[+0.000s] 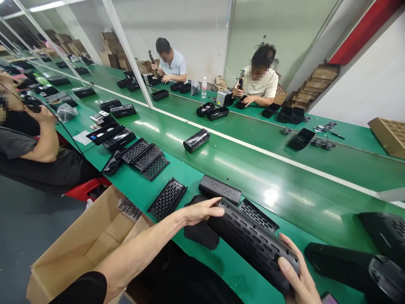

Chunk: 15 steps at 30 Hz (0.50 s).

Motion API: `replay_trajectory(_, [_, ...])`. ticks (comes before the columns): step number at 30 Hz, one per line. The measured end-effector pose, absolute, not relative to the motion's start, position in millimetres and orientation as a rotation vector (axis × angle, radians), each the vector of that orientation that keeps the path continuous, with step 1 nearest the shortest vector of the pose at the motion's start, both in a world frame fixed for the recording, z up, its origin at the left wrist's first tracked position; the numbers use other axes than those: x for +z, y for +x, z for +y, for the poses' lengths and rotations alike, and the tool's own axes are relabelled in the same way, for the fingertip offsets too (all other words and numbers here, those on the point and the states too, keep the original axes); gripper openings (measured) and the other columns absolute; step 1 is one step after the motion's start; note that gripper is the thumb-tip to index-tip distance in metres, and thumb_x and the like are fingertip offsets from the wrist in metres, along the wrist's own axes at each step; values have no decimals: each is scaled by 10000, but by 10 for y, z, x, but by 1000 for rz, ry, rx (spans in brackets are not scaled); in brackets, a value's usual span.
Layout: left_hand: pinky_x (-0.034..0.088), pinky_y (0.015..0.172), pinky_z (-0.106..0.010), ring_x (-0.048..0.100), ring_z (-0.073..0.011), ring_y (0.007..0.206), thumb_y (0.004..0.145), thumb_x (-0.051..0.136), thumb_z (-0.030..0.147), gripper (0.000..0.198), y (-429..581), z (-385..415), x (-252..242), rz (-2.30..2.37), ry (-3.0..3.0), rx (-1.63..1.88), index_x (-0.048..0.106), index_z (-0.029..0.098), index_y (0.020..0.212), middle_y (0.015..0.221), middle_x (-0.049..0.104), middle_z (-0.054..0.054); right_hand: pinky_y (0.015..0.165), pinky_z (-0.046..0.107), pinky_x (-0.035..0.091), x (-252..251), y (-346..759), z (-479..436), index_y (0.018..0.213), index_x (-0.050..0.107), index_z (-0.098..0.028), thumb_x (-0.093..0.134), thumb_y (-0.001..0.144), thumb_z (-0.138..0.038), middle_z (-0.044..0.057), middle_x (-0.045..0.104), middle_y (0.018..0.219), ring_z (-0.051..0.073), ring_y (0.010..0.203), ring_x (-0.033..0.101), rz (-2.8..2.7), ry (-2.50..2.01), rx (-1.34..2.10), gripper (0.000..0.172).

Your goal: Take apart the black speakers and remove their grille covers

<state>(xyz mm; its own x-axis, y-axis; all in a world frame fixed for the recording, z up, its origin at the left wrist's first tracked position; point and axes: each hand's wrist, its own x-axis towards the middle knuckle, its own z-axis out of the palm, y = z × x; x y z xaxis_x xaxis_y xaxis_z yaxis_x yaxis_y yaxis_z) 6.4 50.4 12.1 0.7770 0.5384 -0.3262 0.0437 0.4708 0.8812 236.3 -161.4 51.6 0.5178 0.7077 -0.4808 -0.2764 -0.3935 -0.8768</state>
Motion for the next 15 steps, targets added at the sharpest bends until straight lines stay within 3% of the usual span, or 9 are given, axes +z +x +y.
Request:
replay_trajectory(3, [418, 1144, -530, 603, -360, 1294, 726, 870, 480, 818, 97, 391, 5, 656, 963, 393, 603, 191, 1443, 1343, 688, -153, 1004, 428, 553, 382, 2357, -1665, 1462, 527, -372, 803, 760, -620, 79, 578, 1486, 361, 1324, 573, -260, -1604, 1157, 794])
replay_trajectory(8, [382, 1177, -560, 560, -393, 1348, 753, 837, 515, 809, 209, 232, -155, 832, 921, 442, 600, 174, 1448, 1380, 666, -166, 1031, 479, 535, 143, 2405, -1697, 1479, 529, -366, 851, 696, -636, 77, 659, 1390, 362, 1279, 611, -157, -1606, 1198, 889])
replay_trajectory(12, [335, 1225, -495, 492, -320, 1439, 780, 840, 433, 913, 139, 252, -137, 778, 861, 310, 429, 290, 1583, 1492, 589, -98, 1085, 523, 487, 151, 2400, -1755, 1525, 477, -389, 801, 752, -650, 73, 644, 1418, 352, 1288, 613, -79, -1586, 1268, 878])
replay_trajectory(15, [350, 1211, -457, 527, -292, 1395, 713, 885, 305, 1022, 93, 287, -78, 661, 865, 281, 384, 304, 1603, 1424, 628, -72, 1142, 535, 420, 172, 2404, -1859, 1539, 436, -438, 829, 722, -622, 53, 584, 1499, 349, 1358, 558, -148, -1585, 1273, 924])
